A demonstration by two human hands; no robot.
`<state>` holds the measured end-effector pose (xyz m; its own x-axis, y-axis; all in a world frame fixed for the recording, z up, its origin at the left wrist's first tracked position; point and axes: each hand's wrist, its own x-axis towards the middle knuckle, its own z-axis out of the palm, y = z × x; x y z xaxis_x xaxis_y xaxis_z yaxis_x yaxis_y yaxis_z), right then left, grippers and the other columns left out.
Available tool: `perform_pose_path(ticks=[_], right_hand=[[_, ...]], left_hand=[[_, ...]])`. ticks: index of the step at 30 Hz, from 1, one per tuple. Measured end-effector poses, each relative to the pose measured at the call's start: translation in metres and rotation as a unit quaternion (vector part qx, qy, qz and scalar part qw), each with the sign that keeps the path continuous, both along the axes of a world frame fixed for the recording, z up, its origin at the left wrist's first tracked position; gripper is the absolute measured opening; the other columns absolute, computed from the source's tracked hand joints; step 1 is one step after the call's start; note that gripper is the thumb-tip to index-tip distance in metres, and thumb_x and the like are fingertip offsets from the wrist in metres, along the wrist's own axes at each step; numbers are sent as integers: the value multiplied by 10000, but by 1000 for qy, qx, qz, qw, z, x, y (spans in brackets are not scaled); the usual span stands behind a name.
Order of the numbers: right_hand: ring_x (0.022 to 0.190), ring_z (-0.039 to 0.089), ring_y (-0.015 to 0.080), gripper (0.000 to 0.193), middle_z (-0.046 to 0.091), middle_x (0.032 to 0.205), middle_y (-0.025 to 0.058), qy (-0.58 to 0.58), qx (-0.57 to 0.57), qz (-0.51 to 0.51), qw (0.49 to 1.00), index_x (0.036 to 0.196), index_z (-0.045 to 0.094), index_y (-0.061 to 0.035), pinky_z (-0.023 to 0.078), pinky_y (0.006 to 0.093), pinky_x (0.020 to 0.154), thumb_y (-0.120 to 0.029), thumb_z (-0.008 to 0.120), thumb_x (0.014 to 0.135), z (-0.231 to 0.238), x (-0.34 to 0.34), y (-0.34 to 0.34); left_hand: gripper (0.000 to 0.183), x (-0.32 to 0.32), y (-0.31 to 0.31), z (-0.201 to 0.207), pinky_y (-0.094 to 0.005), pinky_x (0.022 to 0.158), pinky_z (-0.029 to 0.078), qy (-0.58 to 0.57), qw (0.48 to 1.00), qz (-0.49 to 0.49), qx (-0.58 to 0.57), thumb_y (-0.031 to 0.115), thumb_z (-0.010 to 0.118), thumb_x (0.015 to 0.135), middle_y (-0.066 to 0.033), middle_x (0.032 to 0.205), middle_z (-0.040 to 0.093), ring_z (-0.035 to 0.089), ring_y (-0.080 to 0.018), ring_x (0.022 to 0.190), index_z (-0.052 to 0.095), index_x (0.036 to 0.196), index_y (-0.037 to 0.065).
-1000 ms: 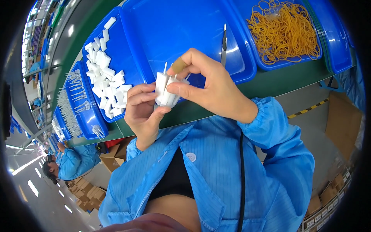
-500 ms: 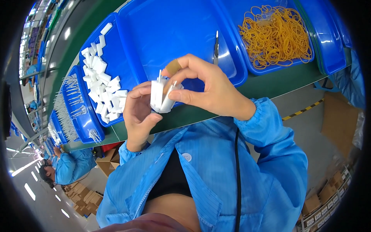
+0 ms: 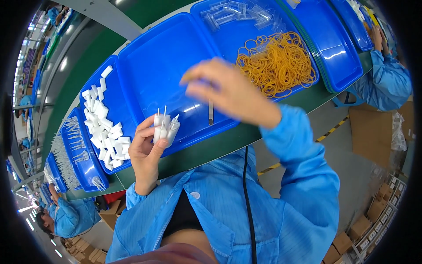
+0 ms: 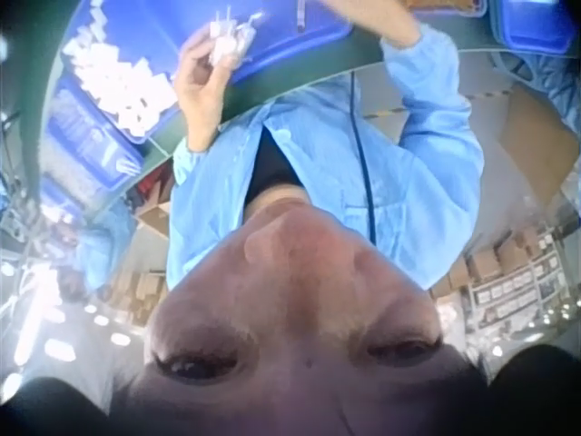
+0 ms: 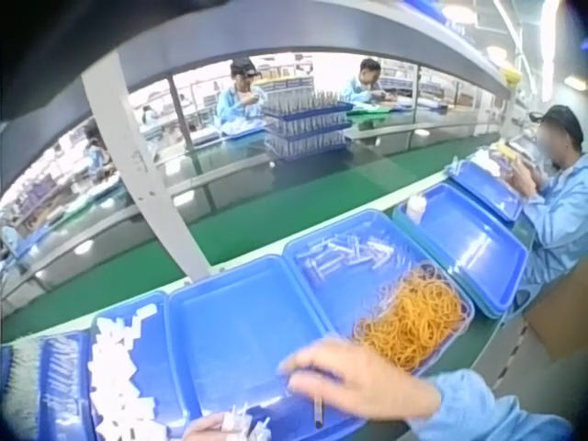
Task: The person assembles electronic plug components by securing electrical pins into a charger housing with rubber bands, using tweezers to manipulate the pins.
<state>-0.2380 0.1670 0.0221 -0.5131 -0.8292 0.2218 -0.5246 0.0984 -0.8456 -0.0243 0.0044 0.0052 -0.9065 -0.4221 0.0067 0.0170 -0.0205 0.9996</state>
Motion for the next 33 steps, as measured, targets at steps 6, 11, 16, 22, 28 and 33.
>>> perform_pose_path(ticks=[6,11,16,22,28,33], right_hand=[[818,698,284,313,716,906,141,236,94,-220,942,1120,666,-46,554,367,725,-273,679,905,-26,-133,-20],[729,678,281,394,703,802,111,304,176,-127,928,1172,653,-38,546,368,692,-285,717,871,-38,-150,-31],[749,681,213,384,704,817,110,242,197,-133,941,1249,596,-24,543,337,699,-168,636,895,-18,-128,-14],[861,688,208,408,684,1000,148,-188,7,-20,982,1307,510,-36,547,308,786,-118,570,912,14,-20,-15],[893,678,182,349,667,1039,136,-349,-122,-52,928,1313,478,-8,530,273,821,-130,542,993,8,57,-36],[1036,629,161,370,669,1067,136,-347,-206,-44,914,1328,457,-14,492,288,907,-141,569,1000,-12,84,-48]], left_hand=[[248,-8,9,0,-361,984,530,-8,1000,0,19,-20,697,873,-136,1377,457,564,-241,1207,629,1110,-22],[263,-4,11,-1,-354,967,546,2,1000,-2,20,-33,705,860,-133,1373,460,579,-243,1191,629,1112,-23],[245,5,6,-4,-345,954,548,-5,1000,20,17,-29,704,862,-134,1364,469,583,-236,1176,640,1099,-25],[217,9,4,-1,-329,927,556,-8,998,59,3,-34,696,867,-137,1355,481,603,-225,1142,646,1078,-34],[232,11,3,-2,-311,895,575,-5,998,55,23,-14,711,864,-142,1343,493,636,-218,1092,664,1090,-35],[239,15,1,-2,-319,901,582,-6,997,71,15,-8,719,859,-145,1329,504,636,-227,1095,665,1091,-35]])
